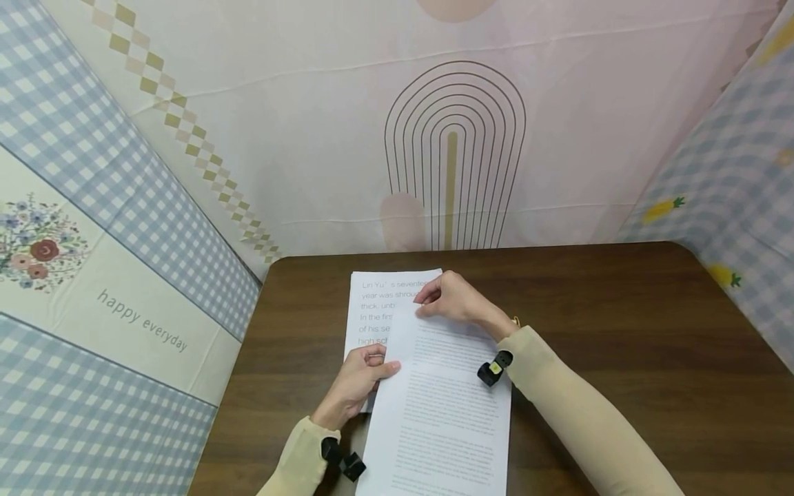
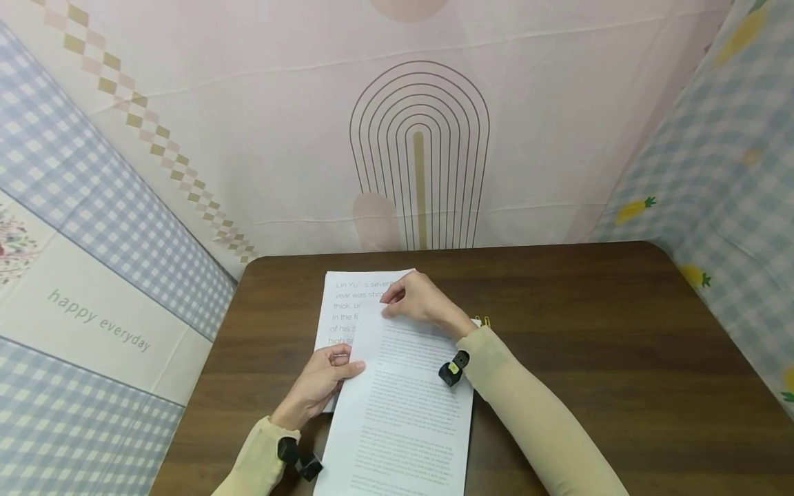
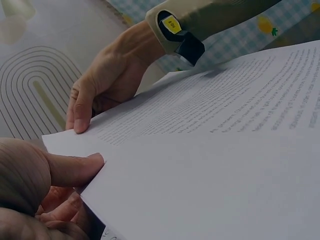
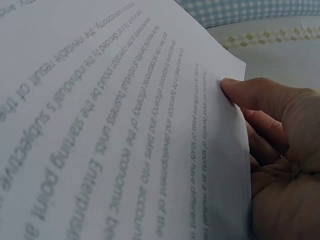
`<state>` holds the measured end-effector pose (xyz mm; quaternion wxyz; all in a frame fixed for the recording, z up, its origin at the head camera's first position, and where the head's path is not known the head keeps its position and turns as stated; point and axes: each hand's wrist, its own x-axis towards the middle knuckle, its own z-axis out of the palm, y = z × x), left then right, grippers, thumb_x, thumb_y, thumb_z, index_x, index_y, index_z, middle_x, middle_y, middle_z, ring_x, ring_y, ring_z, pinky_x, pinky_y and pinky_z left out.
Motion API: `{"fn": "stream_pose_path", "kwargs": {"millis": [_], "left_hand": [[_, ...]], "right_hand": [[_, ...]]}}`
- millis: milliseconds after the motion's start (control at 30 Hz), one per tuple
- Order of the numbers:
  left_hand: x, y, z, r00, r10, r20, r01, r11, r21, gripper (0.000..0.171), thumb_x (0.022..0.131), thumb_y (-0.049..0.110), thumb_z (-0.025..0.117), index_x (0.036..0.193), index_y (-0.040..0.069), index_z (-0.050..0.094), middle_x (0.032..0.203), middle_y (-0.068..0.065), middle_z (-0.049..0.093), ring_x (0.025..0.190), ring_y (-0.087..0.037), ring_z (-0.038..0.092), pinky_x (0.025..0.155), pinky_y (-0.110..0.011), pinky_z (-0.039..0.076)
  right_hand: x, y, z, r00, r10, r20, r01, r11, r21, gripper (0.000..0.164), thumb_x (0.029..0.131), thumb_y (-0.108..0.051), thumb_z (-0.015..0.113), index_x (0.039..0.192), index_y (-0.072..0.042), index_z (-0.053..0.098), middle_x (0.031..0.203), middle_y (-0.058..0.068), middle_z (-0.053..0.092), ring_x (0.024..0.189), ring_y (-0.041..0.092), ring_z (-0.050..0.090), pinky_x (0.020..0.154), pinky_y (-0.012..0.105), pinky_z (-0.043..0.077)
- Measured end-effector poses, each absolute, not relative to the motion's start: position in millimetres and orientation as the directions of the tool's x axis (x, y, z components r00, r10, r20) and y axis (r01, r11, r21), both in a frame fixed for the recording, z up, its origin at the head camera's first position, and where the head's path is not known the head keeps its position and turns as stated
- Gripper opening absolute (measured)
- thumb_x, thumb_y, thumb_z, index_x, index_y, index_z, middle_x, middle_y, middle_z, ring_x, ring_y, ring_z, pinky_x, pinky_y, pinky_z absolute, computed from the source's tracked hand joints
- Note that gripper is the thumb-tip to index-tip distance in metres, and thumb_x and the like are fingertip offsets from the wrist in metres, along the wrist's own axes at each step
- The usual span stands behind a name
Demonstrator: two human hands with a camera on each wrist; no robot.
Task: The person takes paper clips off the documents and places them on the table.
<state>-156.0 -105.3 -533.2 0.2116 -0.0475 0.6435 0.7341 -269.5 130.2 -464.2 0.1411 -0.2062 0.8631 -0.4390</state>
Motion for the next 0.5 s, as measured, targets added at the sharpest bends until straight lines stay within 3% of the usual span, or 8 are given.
{"fn": "stream_pose_path", "kwargs": {"millis": [500], "left_hand": [[-156.6,-103.8,-533.0,-0.912,0.219,-0.346,-0.368,-0.069,0.927,0.022,0.1,-0.006,0.068,0.12,-0.013,0.065,0.095,-0.005,0.081,0.083,-0.012,0.077,0.073,-0.028,0.064]], "right_hand": [[-270.7,132.8,-467.9,-0.883,-0.464,-0.076,-0.205,0.525,-0.826,0.013,0.088,-0.004,0.087,0.101,-0.002,0.085,0.1,0.01,0.083,0.083,0.009,0.065,0.076,0.022,0.052]]}}
